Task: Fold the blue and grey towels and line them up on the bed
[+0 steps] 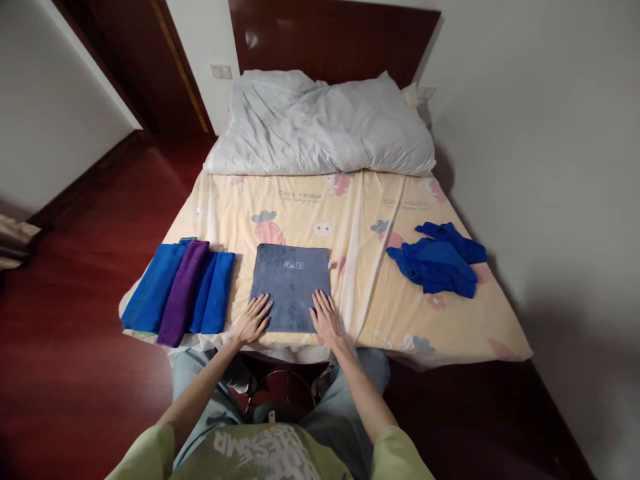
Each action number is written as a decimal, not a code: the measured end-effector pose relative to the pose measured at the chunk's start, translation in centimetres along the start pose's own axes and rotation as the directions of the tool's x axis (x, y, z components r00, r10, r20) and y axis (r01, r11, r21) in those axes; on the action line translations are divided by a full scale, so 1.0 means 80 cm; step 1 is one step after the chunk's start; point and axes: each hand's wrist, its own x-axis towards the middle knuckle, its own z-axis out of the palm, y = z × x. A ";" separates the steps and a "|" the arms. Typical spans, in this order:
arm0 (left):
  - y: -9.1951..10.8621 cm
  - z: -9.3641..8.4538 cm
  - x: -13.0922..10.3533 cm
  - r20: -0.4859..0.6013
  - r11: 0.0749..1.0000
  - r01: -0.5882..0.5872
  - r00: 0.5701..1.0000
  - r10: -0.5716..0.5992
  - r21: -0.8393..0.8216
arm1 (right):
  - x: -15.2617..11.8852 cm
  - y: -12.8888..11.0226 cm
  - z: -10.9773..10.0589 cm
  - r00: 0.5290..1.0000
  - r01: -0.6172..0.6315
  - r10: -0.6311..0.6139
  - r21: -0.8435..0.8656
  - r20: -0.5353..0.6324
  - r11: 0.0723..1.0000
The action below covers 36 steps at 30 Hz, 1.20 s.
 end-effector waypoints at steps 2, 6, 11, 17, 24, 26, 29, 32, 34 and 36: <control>-0.008 -0.001 -0.002 0.005 0.999 -0.029 1.000 0.029 -0.017 | -0.012 0.012 0.002 0.999 -0.002 0.002 0.020 -0.032 1.000; -0.015 0.009 -0.006 -0.014 0.996 -0.056 0.998 0.055 -0.076 | -0.027 0.022 0.012 0.997 -0.036 0.038 0.039 -0.066 0.999; -0.018 0.018 -0.008 -0.055 0.990 -0.063 0.997 0.056 -0.125 | -0.026 0.022 0.016 0.997 -0.063 0.065 0.047 -0.051 0.997; -0.011 0.011 -0.005 -0.071 0.989 -0.049 0.997 0.039 -0.137 | -0.024 0.019 0.013 0.990 -0.055 0.063 0.067 -0.128 0.996; 0.001 -0.012 -0.015 -0.010 0.975 0.051 0.998 -0.055 -0.215 | -0.036 -0.001 0.017 0.949 -0.020 0.080 0.194 -0.305 0.981; -0.003 -0.014 -0.030 0.023 0.973 0.059 0.998 -0.055 -0.224 | -0.054 -0.004 0.017 0.947 0.017 0.061 0.241 -0.315 0.970; -0.013 -0.013 -0.055 0.054 0.975 0.019 0.999 -0.008 -0.222 | -0.083 -0.002 0.009 0.966 0.078 -0.004 0.278 -0.258 0.957; -0.019 -0.014 -0.064 0.069 0.979 -0.001 0.998 0.015 -0.204 | -0.098 0.006 -0.003 0.977 0.090 -0.029 0.281 -0.213 0.956; -0.017 -0.016 -0.061 0.061 0.984 0.019 0.998 -0.008 -0.179 | -0.097 0.011 -0.007 0.976 0.074 -0.013 0.272 -0.218 0.959; -0.013 -0.017 -0.053 0.043 0.989 0.040 0.998 -0.035 -0.139 | -0.090 0.014 -0.004 0.971 0.054 0.010 0.261 -0.238 0.964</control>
